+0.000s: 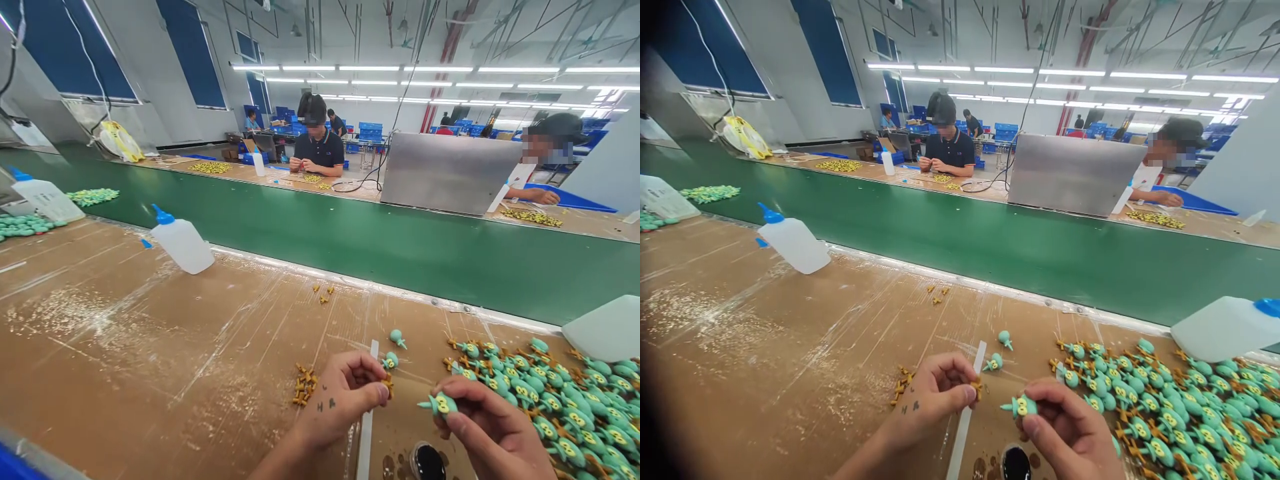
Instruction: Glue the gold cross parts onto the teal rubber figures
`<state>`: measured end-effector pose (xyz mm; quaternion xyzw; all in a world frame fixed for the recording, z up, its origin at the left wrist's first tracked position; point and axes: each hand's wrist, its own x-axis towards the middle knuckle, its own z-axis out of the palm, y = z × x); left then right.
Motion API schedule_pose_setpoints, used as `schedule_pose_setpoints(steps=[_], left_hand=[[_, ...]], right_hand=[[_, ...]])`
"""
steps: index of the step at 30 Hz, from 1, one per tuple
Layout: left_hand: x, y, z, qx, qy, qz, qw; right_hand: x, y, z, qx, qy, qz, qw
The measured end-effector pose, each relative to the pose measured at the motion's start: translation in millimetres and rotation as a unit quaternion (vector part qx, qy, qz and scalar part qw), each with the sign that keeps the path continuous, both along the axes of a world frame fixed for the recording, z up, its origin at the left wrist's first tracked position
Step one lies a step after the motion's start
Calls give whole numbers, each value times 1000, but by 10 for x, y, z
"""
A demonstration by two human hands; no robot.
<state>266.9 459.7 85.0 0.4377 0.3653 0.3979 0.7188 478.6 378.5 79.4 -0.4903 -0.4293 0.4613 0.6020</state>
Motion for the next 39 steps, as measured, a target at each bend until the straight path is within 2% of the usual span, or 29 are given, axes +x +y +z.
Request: schedule_pose_setpoints(steps=[2,4,9,12,15,20,27,31,36,39], left_hand=[[21,-29,-8,-5,7,-16,1000],[22,-44,-61,-7,7,-20,1000],[8,-48,-228,-3,-16,-24,1000],[16,-56,-213,-8,-8,-39,999],[30,-73,-141,-13,-1,-45,999],[33,-95,-100,-16,-8,-31,999],[38,-81,-225,-9,-75,-28,997],[46,-107,-137,-5,-37,-21,999],[46,-143,-85,-3,-1,-2,1000],[60,-138,-103,14,40,-1,999]], right_hand=[[-145,31,39,-30,76,-26,996],[-268,59,91,-40,105,-55,992],[-384,87,157,-52,101,-66,991],[-366,91,126,-58,92,-54,993],[-286,112,48,-35,45,-27,998],[-108,175,-69,75,-126,46,988],[-72,176,-74,105,-153,52,981],[-100,156,-106,82,-133,50,986],[-286,122,-76,13,-24,-32,999],[-380,126,-67,-2,8,-45,999]])
